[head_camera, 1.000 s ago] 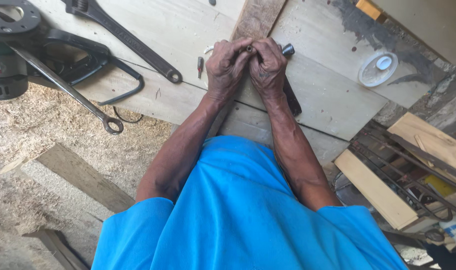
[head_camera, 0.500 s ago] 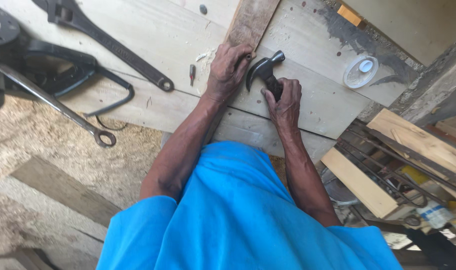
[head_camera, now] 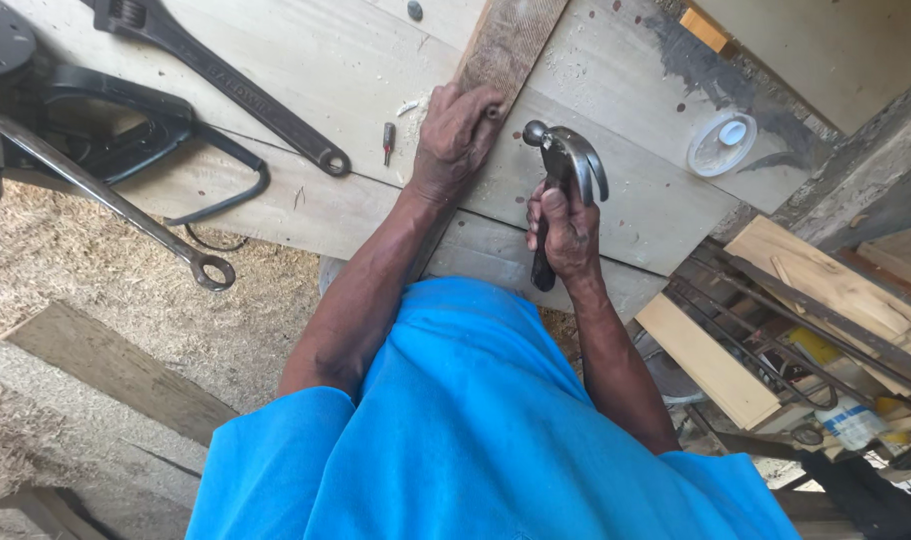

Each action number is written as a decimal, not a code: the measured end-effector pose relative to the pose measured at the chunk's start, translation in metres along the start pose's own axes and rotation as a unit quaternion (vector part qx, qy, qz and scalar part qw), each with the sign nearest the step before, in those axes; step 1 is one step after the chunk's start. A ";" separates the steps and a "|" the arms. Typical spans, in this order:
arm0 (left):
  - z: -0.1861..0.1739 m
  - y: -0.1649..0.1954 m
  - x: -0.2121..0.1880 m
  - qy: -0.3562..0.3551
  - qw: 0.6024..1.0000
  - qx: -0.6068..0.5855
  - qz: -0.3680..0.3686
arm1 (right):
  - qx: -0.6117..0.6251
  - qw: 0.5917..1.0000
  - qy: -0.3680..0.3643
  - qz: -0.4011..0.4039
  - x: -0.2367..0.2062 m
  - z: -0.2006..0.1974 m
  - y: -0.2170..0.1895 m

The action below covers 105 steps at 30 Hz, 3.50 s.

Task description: The person uses a wrench to tighten a bolt on a circular saw resting on a wooden plank. They then pick up a hammer and drive several nails into the edge of the plank to secure it.

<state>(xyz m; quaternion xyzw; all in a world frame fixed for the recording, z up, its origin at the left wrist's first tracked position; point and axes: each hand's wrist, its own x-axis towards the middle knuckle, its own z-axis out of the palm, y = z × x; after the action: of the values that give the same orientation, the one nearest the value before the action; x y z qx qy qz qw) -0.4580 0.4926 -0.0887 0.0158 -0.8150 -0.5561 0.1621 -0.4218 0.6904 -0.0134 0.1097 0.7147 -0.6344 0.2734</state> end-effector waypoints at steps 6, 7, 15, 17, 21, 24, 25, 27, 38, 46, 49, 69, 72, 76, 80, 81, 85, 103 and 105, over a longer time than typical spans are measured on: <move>0.003 -0.005 -0.003 -0.016 0.999 0.039 0.025 | -0.169 0.980 -0.004 -0.101 -0.011 0.011 -0.049; 0.002 -0.005 -0.003 -0.024 0.999 0.041 0.027 | -0.194 0.975 0.003 -0.108 -0.012 0.013 -0.056; 0.000 -0.004 -0.002 -0.008 0.999 0.034 0.037 | -0.306 0.944 0.030 -0.115 -0.018 0.026 -0.079; -0.002 -0.003 -0.002 -0.012 0.998 0.035 0.046 | -0.329 0.935 0.036 -0.128 -0.019 0.028 -0.083; -0.004 -0.002 -0.004 -0.032 0.997 0.044 0.053 | -0.343 0.921 0.041 -0.178 -0.022 0.030 -0.087; -0.004 -0.002 -0.006 -0.050 0.996 0.050 0.052 | -0.353 0.918 0.052 -0.175 -0.026 0.030 -0.087; -0.004 -0.002 -0.007 -0.057 0.995 0.057 0.055 | -0.360 0.913 0.056 -0.183 -0.028 0.030 -0.087; -0.003 -0.003 -0.008 -0.066 0.993 0.079 0.055 | -0.358 0.913 0.059 -0.188 -0.030 0.031 -0.086; -0.005 0.007 -0.009 -0.065 0.991 0.098 0.065 | -0.345 0.919 0.061 -0.181 -0.032 0.030 -0.079; -0.004 0.003 -0.011 -0.070 0.993 0.075 0.050 | -0.327 0.927 0.054 -0.174 -0.030 0.028 -0.075; -0.002 0.002 -0.010 -0.060 0.995 0.074 0.042 | -0.335 0.918 0.051 -0.208 -0.033 0.028 -0.077; -0.008 0.002 -0.007 -0.075 0.994 0.067 0.035 | -0.364 0.907 0.086 -0.194 -0.044 0.041 -0.095; -0.009 0.001 -0.008 -0.069 0.993 0.082 0.047 | -0.442 0.890 0.047 -0.104 -0.013 0.051 -0.088; -0.008 0.000 -0.009 -0.057 0.995 0.070 0.041 | -0.425 0.884 0.058 -0.187 -0.032 0.059 -0.118; -0.008 0.003 -0.008 -0.071 0.996 0.053 0.023 | -0.310 0.941 0.104 -0.090 -0.054 0.055 -0.134; -0.008 0.005 -0.008 -0.073 0.995 0.058 0.020 | -0.349 0.929 0.091 -0.082 -0.048 0.054 -0.128; -0.014 0.009 -0.006 -0.079 0.993 0.079 0.023 | -0.490 0.870 0.045 -0.041 -0.004 0.049 -0.078; -0.008 -0.002 -0.009 -0.065 0.995 0.062 0.048 | -0.314 0.930 0.096 -0.168 -0.049 0.047 -0.111; -0.010 0.000 -0.010 -0.068 0.995 0.055 0.054 | -0.451 0.806 0.084 -0.374 -0.042 0.047 -0.108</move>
<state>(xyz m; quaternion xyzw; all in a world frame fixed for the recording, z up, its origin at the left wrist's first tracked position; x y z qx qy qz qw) -0.4459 0.4855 -0.0882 -0.0568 -0.8533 -0.5003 0.1351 -0.4299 0.6343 0.0977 -0.2486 0.9264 -0.2817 -0.0273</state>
